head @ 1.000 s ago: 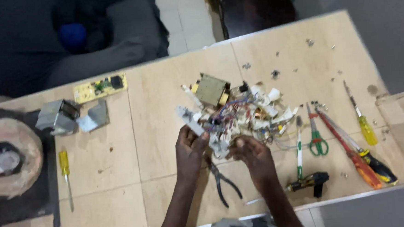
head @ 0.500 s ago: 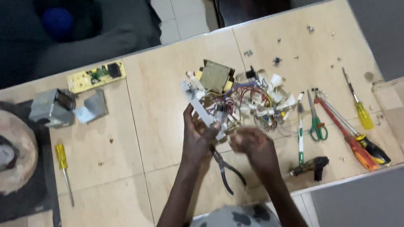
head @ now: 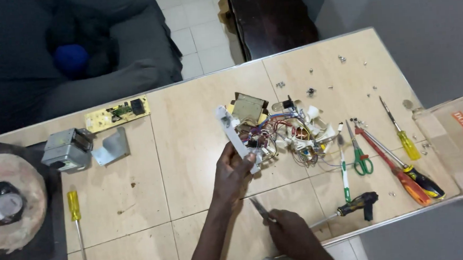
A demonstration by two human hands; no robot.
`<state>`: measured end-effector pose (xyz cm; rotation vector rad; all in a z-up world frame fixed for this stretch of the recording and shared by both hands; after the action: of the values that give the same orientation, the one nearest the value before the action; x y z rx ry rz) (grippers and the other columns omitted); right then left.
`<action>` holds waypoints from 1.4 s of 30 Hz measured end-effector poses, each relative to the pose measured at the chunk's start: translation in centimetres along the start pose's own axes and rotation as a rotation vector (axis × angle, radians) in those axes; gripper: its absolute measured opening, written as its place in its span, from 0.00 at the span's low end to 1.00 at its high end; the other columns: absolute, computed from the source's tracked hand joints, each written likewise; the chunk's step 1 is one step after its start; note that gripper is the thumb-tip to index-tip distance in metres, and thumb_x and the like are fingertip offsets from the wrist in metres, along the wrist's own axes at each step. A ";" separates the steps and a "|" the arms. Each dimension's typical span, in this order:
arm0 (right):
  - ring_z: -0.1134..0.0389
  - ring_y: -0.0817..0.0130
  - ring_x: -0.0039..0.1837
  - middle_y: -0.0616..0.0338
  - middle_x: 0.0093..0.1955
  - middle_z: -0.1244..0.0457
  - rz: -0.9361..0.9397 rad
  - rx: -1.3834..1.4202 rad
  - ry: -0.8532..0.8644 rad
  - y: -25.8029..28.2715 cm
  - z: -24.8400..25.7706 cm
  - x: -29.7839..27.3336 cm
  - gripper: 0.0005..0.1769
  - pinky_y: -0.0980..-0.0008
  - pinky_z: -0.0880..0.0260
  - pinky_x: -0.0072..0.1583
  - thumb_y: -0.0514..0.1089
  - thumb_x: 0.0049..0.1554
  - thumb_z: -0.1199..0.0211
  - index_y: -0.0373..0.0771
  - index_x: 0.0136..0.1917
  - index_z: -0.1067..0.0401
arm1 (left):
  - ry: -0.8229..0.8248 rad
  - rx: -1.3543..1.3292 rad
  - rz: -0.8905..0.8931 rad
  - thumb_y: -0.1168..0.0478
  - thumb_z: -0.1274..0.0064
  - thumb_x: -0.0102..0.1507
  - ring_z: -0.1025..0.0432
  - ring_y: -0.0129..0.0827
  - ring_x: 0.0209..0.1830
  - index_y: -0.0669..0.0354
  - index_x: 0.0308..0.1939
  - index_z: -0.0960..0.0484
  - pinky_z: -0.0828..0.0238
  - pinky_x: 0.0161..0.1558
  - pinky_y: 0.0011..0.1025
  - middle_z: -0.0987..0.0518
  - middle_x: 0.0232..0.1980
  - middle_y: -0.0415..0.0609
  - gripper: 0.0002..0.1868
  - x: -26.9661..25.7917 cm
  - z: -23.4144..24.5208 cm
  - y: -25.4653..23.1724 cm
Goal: The person uses a screwdriver to remove screws from a small metal component on a workbench. They then use pliers to manipulate wires and parts of a disassembled appliance, handling various electronic components and tools scattered on the table.
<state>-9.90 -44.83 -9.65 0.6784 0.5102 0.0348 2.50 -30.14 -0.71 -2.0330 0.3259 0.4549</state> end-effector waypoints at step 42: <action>0.55 0.75 0.33 0.65 0.35 0.53 -0.288 1.461 0.184 4.9 5.9 -1.6 0.19 0.74 0.57 0.33 0.59 0.63 0.40 0.45 0.44 0.40 | -0.238 0.145 -0.029 0.56 0.39 0.59 0.47 0.23 0.26 0.54 0.51 0.32 0.46 0.23 0.28 0.48 0.31 0.38 0.22 -1.5 -3.7 -1.7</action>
<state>-7.98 -44.80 -2.10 2.0263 0.7774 -0.6080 2.49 -32.56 2.94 -1.8181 0.1782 0.6302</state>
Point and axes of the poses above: each hand's wrist, its own x-axis towards the middle knuckle, its own z-axis out of the back of the hand, y = z × x, the point moved 7 cm from there along x, towards the middle knuckle
